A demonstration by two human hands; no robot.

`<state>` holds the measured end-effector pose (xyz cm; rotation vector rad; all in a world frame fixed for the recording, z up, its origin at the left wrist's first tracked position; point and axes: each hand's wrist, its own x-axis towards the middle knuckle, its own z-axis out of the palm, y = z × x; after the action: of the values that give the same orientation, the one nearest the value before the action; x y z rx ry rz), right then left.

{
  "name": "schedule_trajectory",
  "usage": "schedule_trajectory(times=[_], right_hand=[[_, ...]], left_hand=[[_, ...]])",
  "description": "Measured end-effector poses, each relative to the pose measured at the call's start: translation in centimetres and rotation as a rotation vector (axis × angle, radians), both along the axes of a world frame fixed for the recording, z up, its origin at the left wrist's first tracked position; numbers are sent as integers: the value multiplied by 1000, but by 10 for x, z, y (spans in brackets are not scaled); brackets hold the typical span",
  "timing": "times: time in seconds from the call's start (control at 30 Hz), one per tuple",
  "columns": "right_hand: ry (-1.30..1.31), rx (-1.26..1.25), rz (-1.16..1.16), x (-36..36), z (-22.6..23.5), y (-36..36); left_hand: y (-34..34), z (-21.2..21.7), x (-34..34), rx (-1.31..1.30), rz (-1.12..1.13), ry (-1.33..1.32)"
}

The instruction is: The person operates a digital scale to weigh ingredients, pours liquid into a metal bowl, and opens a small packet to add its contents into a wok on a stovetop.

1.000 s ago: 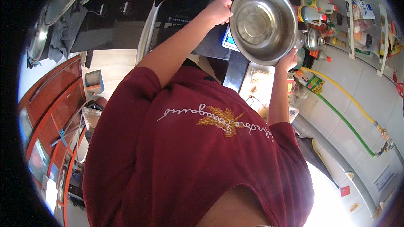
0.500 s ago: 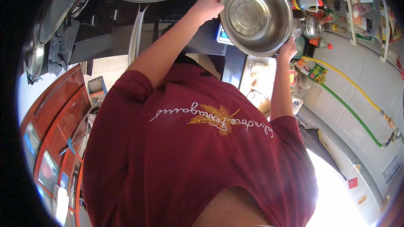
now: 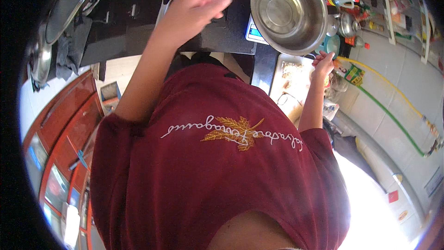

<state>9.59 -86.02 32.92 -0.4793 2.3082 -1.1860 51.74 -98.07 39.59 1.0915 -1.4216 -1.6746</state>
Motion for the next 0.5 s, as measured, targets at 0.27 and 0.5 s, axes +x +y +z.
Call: schedule_trajectory(times=[0.27,0.5], right_hand=[[-60,4,-167,6,-18,26],[-225,25,-83,54,-66,20]], left_hand=[[-6,0,12,49,-16,1],[7,4,26,160,165,-94]])
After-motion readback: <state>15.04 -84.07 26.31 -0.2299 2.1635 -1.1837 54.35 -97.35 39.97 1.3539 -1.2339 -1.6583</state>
